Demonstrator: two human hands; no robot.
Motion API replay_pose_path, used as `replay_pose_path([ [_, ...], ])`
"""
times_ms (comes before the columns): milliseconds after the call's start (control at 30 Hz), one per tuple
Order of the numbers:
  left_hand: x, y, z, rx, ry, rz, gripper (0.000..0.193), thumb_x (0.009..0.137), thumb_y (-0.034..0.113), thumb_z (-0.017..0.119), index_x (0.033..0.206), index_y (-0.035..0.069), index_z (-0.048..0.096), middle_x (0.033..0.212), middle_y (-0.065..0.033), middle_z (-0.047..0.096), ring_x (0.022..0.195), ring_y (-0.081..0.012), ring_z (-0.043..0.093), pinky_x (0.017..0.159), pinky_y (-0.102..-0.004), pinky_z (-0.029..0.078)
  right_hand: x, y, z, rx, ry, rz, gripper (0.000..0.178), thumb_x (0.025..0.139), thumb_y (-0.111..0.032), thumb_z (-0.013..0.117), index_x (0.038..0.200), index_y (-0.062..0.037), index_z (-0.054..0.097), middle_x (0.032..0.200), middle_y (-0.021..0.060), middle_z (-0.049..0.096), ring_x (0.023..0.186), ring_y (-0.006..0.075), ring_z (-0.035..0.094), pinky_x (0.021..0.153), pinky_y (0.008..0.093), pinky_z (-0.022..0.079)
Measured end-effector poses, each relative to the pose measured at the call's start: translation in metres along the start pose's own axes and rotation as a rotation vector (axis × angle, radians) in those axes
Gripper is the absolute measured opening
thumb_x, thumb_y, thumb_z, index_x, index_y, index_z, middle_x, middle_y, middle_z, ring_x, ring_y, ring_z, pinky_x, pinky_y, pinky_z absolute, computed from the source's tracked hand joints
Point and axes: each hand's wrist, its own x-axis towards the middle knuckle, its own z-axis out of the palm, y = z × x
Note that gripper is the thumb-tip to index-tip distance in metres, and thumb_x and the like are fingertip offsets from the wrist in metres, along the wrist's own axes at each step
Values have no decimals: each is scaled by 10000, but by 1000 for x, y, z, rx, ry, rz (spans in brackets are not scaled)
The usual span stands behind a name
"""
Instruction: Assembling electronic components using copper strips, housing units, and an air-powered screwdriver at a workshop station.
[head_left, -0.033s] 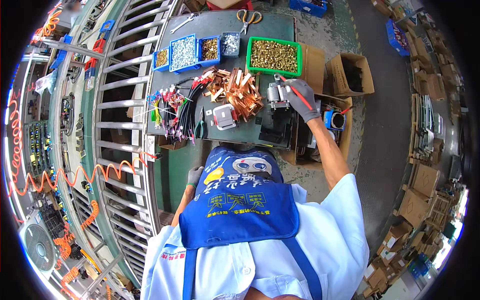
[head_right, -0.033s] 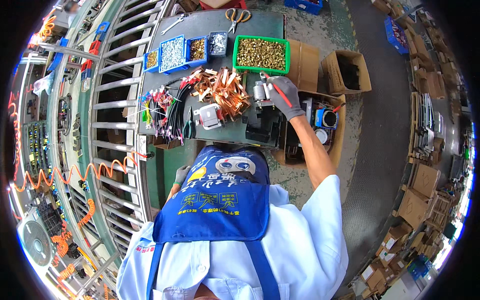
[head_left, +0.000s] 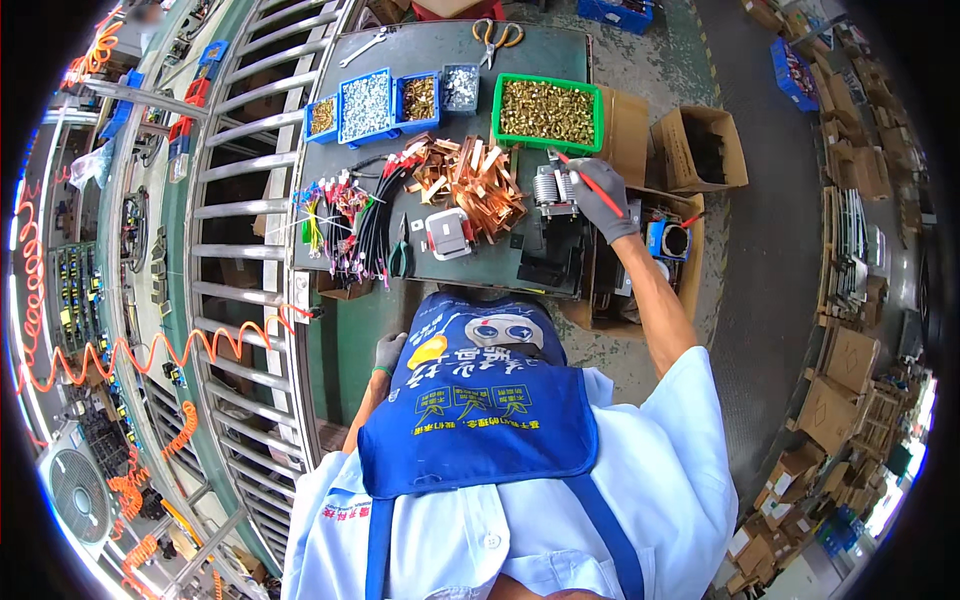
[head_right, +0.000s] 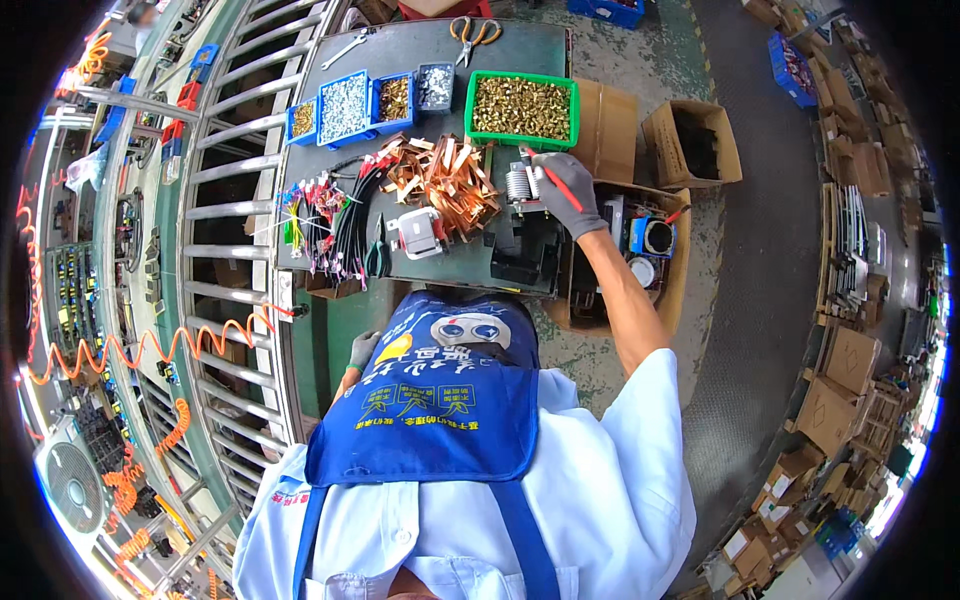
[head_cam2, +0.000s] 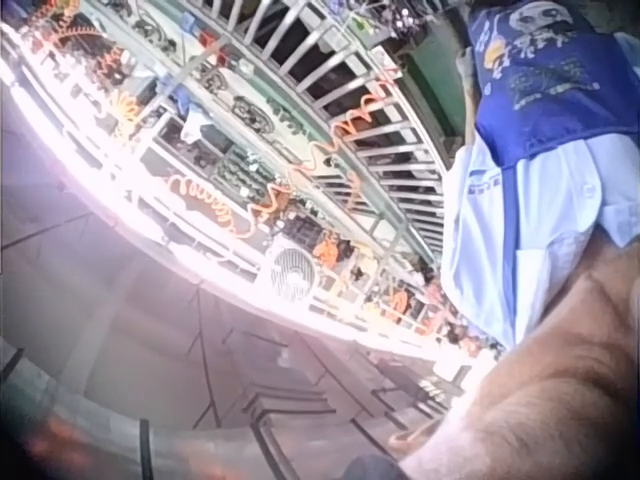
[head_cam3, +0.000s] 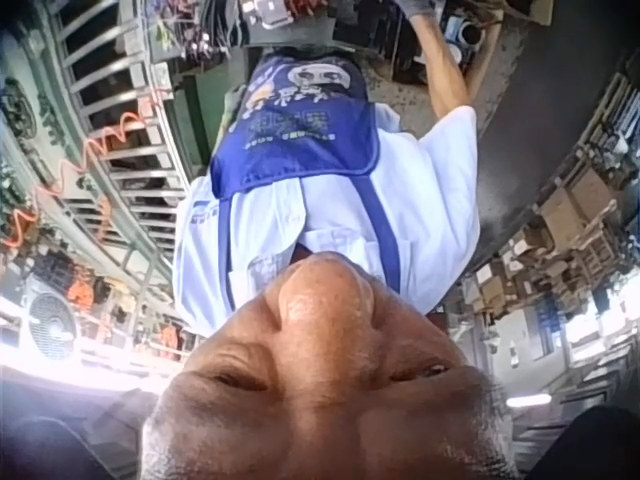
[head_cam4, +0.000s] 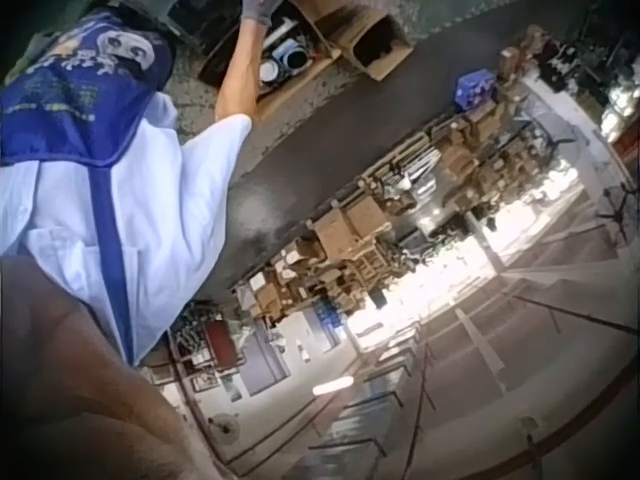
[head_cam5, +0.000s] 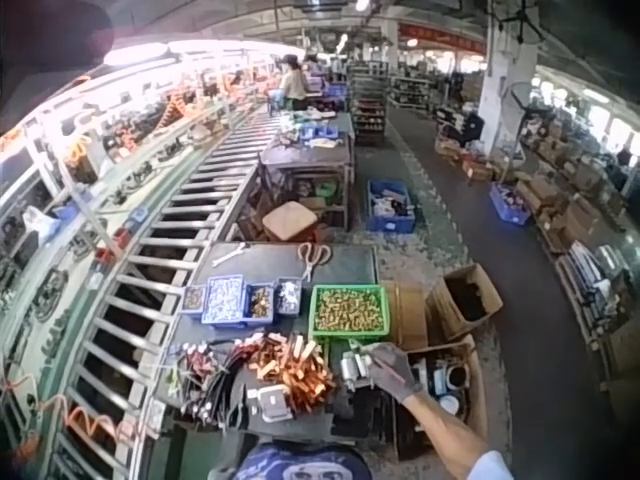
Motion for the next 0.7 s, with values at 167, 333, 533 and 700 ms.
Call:
replay_pose_path([
  [167, -3, 5, -1, -24, -5, -3, 350, 855, 271, 610, 965, -56, 668, 807, -138, 687, 694, -177, 639, 645, -308, 499, -10, 7, 7, -29, -22, -13, 160, 751, -14, 635, 908, -36, 653, 890, 120, 659, 860, 294, 634, 768, 371, 521],
  [333, 0, -1, -2, 4, -3, 24, 337, 852, 263, 615, 961, -51, 669, 794, -126, 685, 682, -175, 633, 633, -311, 496, -10, 9, 5, -44, -66, -11, 162, 749, -10, 631, 908, -35, 654, 895, 117, 661, 866, 293, 634, 771, 369, 522],
  [533, 0, 8, 2, 8, -30, 36, 334, 854, 259, 617, 957, -54, 669, 800, -125, 685, 688, -172, 631, 644, -309, 495, -17, 4, -8, -56, -28, 40, 180, 760, -19, 630, 938, -35, 651, 899, 125, 662, 877, 304, 631, 775, 376, 520],
  [700, 17, -10, 1, 106, -70, 84, 354, 856, 269, 618, 1005, -49, 671, 887, -133, 691, 797, -166, 630, 739, -288, 491, -27, -35, -48, -155, 206, 153, 179, 873, -121, 617, 1014, -14, 642, 934, 149, 669, 869, 306, 644, 758, 366, 519],
])
